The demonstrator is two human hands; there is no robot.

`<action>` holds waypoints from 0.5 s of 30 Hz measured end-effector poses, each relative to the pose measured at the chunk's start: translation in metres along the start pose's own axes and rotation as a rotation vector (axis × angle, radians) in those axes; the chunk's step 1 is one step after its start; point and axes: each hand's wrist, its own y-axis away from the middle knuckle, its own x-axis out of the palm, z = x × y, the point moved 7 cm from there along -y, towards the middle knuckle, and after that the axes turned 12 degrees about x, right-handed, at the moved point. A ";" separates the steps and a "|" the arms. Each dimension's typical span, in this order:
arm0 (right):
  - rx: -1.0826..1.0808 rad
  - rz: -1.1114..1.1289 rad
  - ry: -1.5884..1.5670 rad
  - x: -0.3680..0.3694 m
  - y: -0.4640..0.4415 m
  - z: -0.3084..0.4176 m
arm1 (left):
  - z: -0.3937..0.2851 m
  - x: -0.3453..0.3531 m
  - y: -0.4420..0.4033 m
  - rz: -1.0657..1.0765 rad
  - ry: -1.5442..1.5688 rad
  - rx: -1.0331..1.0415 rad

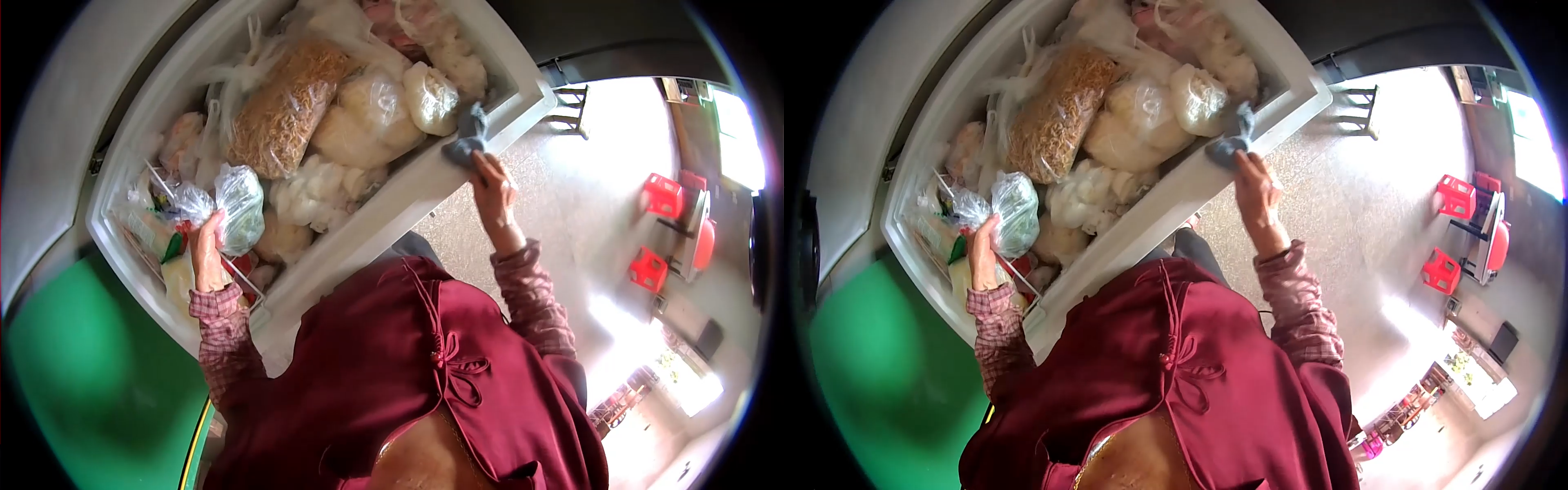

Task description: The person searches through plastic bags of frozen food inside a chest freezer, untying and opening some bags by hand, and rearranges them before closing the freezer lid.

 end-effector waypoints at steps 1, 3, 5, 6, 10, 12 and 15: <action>0.043 0.024 0.001 0.002 0.004 0.001 | -0.004 0.003 0.003 0.016 -0.003 0.006; 0.147 0.083 -0.060 0.001 0.001 -0.001 | -0.016 0.006 0.008 0.040 -0.012 0.021; 0.453 0.192 -0.519 0.006 -0.007 -0.035 | -0.025 0.003 0.011 0.036 -0.015 0.006; 0.628 0.261 -0.743 0.012 -0.010 -0.060 | -0.034 0.005 0.013 0.039 0.018 0.003; 0.747 0.430 -1.727 -0.015 -0.025 -0.121 | -0.065 0.012 0.020 0.085 0.095 -0.023; 0.737 0.422 -2.052 -0.059 -0.020 -0.123 | -0.084 0.028 0.026 0.125 0.099 -0.011; 0.718 0.098 -1.835 -0.114 -0.011 -0.112 | -0.112 0.064 0.020 0.164 0.090 0.074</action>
